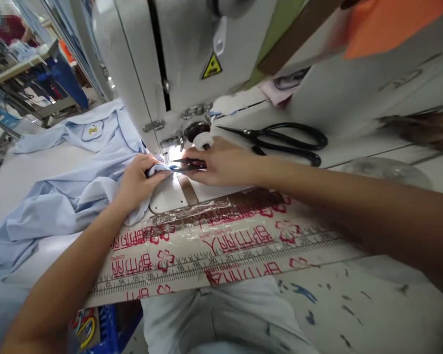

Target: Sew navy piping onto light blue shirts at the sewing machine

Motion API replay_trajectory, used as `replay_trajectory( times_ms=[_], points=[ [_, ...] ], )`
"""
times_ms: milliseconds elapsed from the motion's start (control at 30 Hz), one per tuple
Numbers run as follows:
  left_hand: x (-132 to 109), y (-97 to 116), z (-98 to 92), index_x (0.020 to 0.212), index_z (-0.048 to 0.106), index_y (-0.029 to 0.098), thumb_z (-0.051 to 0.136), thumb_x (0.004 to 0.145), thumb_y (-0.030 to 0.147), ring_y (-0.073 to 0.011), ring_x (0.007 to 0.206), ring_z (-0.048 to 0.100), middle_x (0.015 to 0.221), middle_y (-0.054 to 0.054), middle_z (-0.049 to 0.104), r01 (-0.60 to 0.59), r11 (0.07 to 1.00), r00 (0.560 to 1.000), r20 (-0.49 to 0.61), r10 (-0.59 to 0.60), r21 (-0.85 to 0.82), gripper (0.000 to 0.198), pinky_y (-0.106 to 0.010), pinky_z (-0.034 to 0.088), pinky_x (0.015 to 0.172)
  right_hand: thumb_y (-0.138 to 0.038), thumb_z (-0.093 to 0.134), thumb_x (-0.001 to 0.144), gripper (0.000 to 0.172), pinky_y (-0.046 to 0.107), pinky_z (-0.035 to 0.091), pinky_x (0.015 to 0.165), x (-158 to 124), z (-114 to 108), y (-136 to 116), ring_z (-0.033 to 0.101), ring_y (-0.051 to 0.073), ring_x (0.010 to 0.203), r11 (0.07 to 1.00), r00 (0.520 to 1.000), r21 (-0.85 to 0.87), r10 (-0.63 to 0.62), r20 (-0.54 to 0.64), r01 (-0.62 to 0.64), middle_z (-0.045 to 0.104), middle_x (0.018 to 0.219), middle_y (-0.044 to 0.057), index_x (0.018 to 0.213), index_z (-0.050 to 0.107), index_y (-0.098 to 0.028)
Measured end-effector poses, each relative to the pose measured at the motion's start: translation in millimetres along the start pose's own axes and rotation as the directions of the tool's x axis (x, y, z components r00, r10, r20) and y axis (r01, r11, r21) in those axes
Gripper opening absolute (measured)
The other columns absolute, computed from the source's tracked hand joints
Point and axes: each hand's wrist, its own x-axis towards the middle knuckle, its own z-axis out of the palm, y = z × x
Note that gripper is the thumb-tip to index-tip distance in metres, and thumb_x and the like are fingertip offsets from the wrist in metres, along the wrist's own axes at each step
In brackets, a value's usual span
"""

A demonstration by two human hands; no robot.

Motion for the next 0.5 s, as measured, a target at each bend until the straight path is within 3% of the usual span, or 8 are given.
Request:
replay_trajectory(
  times_ms=[167,367,500],
  points=[
    [1,1,1.4,0.073,0.063,0.017,0.064,0.075,0.020,-0.0162,0.077,0.051,0.071,0.000,0.061,0.000,1.000,1.000,0.027,0.000,0.015,0.004,-0.031,0.042,0.071,-0.039,0.055,0.077,0.026,0.027,0.032,0.061,-2,3,3,0.049,0.014,0.062,0.999,0.995,0.032,-0.033,-0.097,0.036,0.060,0.069,0.001,0.089,0.063,-0.017],
    [2,2,-3.1,0.071,0.062,0.017,0.055,0.075,0.011,-0.0155,0.076,0.050,0.070,-0.001,0.060,-0.048,0.998,0.996,0.078,0.044,0.049,0.010,-0.031,0.041,0.071,-0.030,0.051,0.081,0.016,0.028,0.030,0.060,7,15,-4,0.046,0.016,0.063,0.999,0.997,-0.011,0.051,-0.049,-0.051,0.057,0.069,0.004,0.073,0.058,-0.018],
    [-1,7,-2.2,0.074,0.062,0.017,0.051,0.071,0.005,-0.0155,0.078,0.052,0.074,-0.001,0.059,-0.095,0.990,0.995,0.046,0.091,0.109,0.017,-0.030,0.043,0.074,-0.029,0.052,0.081,0.016,0.028,0.030,0.061,5,11,-6,0.041,0.014,0.058,0.998,0.998,0.004,0.058,-0.037,-0.058,0.051,0.064,0.001,0.070,0.055,-0.018]
  ],
)
